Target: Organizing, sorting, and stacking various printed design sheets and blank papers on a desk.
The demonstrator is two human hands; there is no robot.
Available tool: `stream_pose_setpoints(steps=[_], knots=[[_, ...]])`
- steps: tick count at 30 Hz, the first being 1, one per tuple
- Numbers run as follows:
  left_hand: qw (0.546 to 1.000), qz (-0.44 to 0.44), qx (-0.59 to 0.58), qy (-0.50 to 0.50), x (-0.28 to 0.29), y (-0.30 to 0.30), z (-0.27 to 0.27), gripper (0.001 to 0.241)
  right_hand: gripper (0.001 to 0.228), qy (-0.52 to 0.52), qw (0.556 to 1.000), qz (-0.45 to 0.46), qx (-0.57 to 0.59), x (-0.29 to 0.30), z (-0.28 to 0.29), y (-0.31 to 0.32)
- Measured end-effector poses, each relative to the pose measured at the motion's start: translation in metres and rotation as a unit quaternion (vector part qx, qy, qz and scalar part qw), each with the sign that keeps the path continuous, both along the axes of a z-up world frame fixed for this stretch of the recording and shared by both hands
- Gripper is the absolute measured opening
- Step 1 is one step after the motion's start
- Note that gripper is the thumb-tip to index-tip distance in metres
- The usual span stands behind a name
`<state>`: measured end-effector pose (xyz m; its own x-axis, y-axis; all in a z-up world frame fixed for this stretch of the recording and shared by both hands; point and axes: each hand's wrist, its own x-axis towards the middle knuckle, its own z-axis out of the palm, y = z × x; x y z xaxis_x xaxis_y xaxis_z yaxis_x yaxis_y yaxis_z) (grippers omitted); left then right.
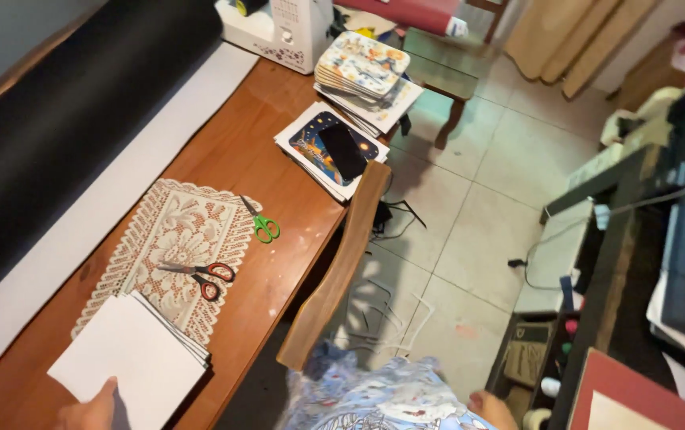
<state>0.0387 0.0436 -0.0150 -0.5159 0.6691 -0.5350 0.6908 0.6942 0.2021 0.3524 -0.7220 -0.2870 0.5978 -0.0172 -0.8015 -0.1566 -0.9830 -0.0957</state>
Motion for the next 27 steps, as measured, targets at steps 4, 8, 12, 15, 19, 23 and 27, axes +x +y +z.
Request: stream_pose_setpoints(steps=[4, 8, 12, 15, 19, 23, 27], knots=[[0.902, -0.305, 0.287, 0.11, 0.043, -0.014, -0.027, 0.079, 0.036, -0.182, 0.968, 0.08, 0.152, 0.115, 0.018, 0.05], [0.71, -0.448, 0.534, -0.1, 0.149, -0.014, -0.047, 0.054, 0.031, -0.285, 0.922, 0.061, 0.255, 0.219, 0.117, 0.167], [0.745, -0.433, 0.437, -0.258, 0.323, -0.084, 0.002, 0.047, 0.032, -0.289, 0.884, 0.0, 0.368, 0.285, 0.237, 0.288], [0.785, -0.381, 0.247, -0.421, 0.425, -0.108, -0.035, 0.048, 0.026, -0.318, 0.837, 0.001, 0.445, 0.334, 0.268, 0.362], [0.791, -0.369, 0.144, -0.465, 0.534, -0.134, -0.091, 0.039, 0.026, -0.227, 0.858, 0.043, 0.459, 0.399, 0.246, 0.443], [0.853, -0.357, 0.096, -0.369, 0.593, -0.145, -0.089, 0.057, 0.059, -0.153, 0.923, 0.137, 0.325, 0.447, 0.17, 0.503], [0.89, -0.331, 0.066, -0.306, 0.598, -0.145, -0.101, 0.047, 0.072, -0.094, 0.94, 0.143, 0.296, 0.436, 0.191, 0.518]])
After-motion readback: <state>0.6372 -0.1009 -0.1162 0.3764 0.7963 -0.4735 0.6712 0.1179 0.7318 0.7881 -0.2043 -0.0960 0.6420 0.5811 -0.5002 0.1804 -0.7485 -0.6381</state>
